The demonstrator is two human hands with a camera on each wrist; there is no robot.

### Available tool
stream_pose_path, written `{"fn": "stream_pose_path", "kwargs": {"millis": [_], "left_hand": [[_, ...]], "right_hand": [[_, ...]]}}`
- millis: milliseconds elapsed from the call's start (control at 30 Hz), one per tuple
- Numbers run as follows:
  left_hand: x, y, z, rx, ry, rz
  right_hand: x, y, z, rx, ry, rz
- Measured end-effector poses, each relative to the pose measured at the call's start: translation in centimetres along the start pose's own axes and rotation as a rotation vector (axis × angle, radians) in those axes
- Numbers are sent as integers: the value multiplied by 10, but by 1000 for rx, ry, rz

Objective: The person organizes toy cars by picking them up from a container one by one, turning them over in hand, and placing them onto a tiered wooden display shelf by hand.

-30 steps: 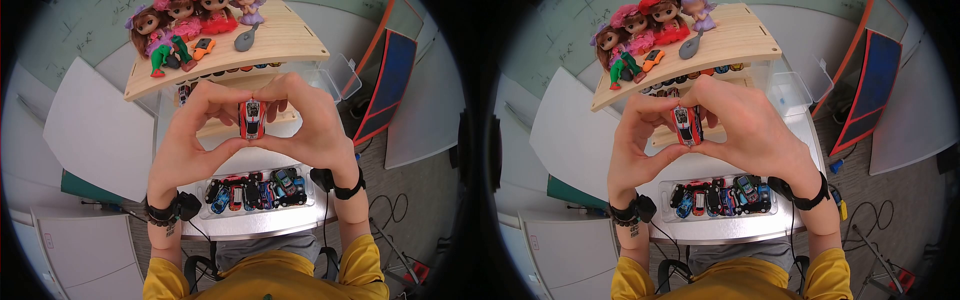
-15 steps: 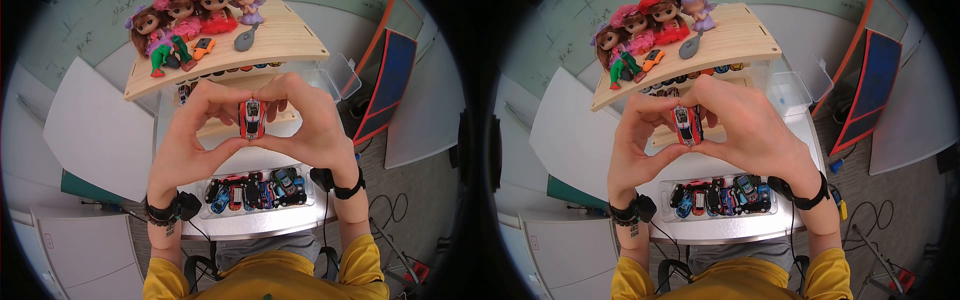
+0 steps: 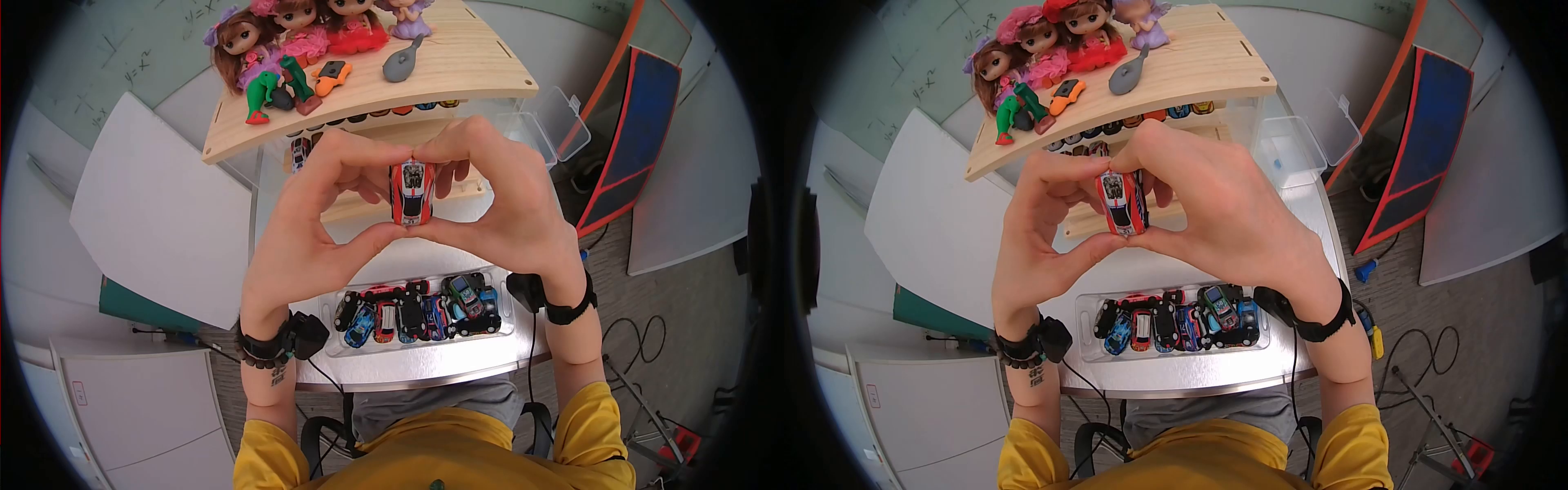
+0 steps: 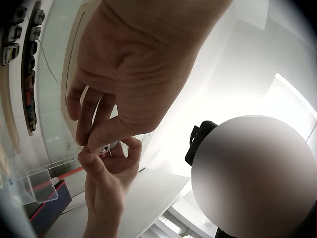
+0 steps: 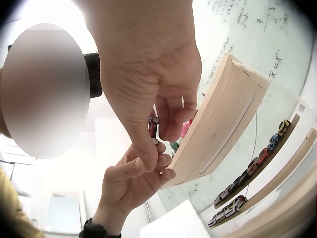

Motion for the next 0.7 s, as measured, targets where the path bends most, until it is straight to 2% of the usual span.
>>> {"fn": "stream_pose_path", "kwargs": {"millis": [700], "left_hand": [[2, 0, -1, 3, -12, -3]], "right_hand": [[-3, -1, -1, 11, 1, -36]]}}
Point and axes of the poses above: each hand's wrist, its own z-axis away from the middle knuckle, its own y-axis out of the back of the hand, x = y × z, the point moved 8 cm from there along -z, towards the middle knuckle, and after that the axes turned 2 degrees about -y, right-handed, at the moved point
